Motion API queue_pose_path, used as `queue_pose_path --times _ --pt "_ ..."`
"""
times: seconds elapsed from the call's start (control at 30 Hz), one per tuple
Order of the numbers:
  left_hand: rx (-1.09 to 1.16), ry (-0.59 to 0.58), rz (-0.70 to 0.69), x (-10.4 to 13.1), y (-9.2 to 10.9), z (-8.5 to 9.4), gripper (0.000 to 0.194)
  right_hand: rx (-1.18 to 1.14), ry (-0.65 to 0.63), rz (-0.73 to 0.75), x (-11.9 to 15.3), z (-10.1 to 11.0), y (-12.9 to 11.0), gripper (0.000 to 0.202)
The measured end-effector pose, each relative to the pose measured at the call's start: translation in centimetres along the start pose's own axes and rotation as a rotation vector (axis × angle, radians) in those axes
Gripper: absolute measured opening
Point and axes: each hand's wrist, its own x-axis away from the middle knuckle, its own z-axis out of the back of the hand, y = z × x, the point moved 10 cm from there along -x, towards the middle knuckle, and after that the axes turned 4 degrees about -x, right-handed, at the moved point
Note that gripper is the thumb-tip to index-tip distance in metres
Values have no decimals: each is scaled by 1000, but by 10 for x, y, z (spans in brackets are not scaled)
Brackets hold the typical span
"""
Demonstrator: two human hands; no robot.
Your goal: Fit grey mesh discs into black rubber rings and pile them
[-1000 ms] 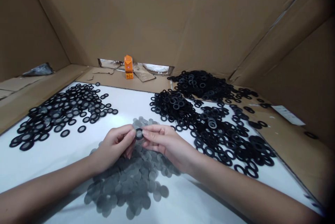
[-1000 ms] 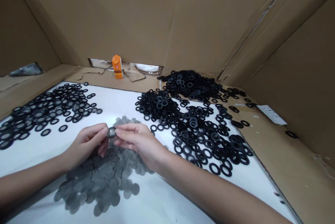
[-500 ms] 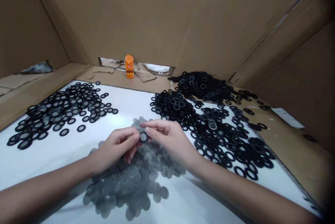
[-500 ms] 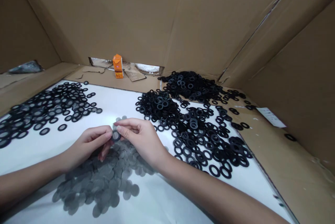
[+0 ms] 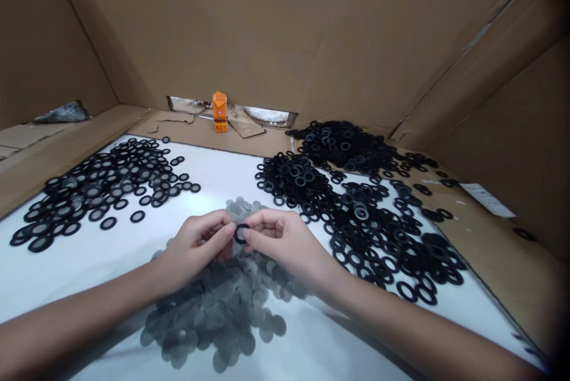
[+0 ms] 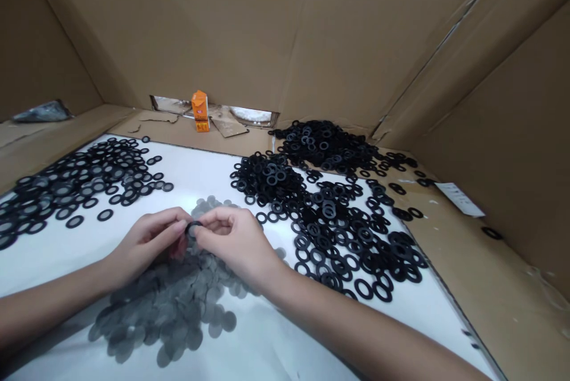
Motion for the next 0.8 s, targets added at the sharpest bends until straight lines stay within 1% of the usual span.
queue_pose_path --times 0.07,0.13,0.27,0.37,0.43,0.5,0.6,0.67,0.73,0.8 --pt "44 -11 24 -1 -4 -2 28 31 -22 11 1 -2 0 13" --pt "44 0 20 1 -5 -3 29 26 -20 27 2 -3 2 12" --pt "9 132 15 7 -5 2 34 -117 2 6 4 -6 12 15" --pt "8 168 29 10 -4 1 35 -218 -14 -30 7 -13 18 22" --pt "18 143 26 10 -2 -1 36 -248 -21 -41 8 -15 19 24" --pt "49 86 13 9 -1 -5 37 -248 -23 -42 8 -15 19 23" --pt "72 -9 -27 7 0 -9 36 -214 -30 -40 7 -14 18 21" --pt "41 -48 -59 6 1 -10 35 -181 -43 -31 6 -13 16 19" --pt "-10 -57 -91 7 3 -11 35 -141 -51 -21 6 -13 16 16" --pt "-59 -42 -113 8 4 -10 34 -97 -39 -3 6 -11 16 14"
